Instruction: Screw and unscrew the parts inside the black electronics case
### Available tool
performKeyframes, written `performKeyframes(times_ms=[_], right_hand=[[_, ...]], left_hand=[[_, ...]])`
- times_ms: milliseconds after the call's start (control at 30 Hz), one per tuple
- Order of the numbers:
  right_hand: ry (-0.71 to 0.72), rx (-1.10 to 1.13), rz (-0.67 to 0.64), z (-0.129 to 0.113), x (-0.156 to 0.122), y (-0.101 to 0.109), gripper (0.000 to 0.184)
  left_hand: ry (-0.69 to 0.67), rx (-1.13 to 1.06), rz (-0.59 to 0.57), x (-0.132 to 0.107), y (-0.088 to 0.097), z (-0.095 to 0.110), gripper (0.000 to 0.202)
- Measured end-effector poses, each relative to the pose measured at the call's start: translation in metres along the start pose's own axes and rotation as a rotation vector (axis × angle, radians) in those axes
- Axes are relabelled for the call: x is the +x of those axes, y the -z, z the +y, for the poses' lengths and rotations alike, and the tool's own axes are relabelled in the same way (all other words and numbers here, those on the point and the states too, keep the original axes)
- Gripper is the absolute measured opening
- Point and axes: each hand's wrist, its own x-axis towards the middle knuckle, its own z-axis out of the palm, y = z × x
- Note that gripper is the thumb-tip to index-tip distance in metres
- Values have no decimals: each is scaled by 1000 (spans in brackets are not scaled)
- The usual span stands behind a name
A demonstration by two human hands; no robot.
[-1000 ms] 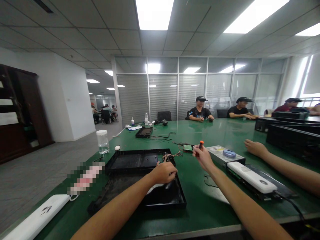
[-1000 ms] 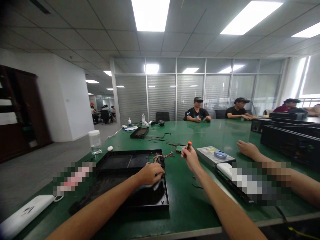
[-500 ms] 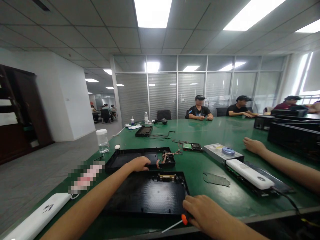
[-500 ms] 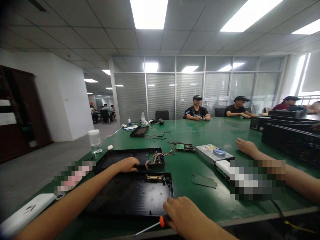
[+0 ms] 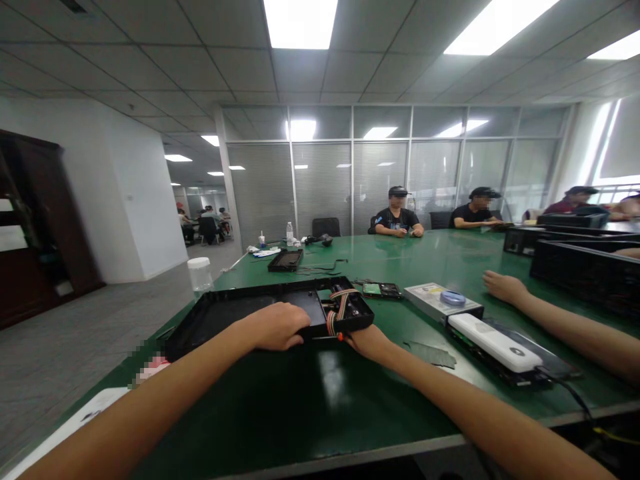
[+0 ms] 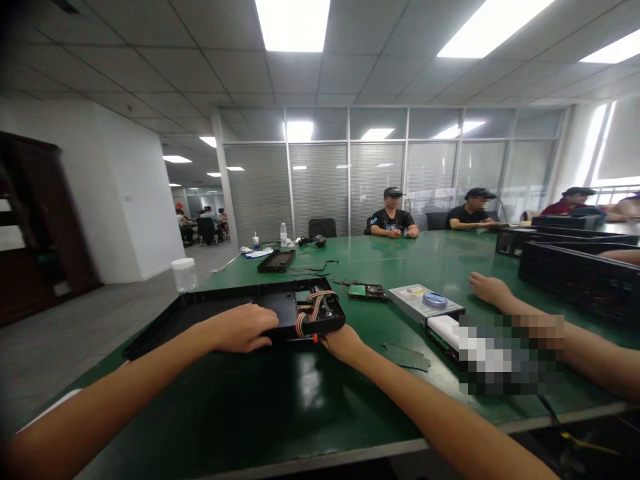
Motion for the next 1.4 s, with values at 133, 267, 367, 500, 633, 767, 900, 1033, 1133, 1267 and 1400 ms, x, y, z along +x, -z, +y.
performKeyframes(times_ms=[133, 267, 367, 500, 633, 767, 900, 1033, 1133, 1267, 1400], right_hand=[[-2, 118, 84, 25, 14, -9, 36], [-187, -157, 127, 61, 5, 2, 43], [-399, -392, 142, 94, -5, 17, 38], [-534, -208, 149, 117, -11, 28, 28], [-388, 214, 109, 96, -6, 18, 43], [-213, 32, -11, 60, 2, 4, 29], [-285, -268, -113, 51, 2, 3, 23], [-435, -362, -208, 66, -5, 13, 29], [-504, -376, -237, 79, -11, 24, 30], [-466, -309, -130, 77, -12, 35, 31], [-291, 40, 13, 53, -2, 28, 43]], left_hand=[[-30, 24, -81, -24, 8, 37, 14], [-25, -4, -131, -39, -4, 63, 15], [-11, -31, -167, -43, -23, 72, 17], [-23, -58, -170, -41, -48, 68, 20], [27, -121, -214, -26, -53, 43, 30], [68, -275, -147, 2, -52, 7, 41], [51, -230, -29, 32, -74, -18, 34], [1, -184, 1, 46, -102, -23, 19], [-36, -167, 74, 47, -112, -23, 16], [-75, -134, 106, 47, -116, -23, 15], [-124, -101, 104, 50, -113, -23, 14]])
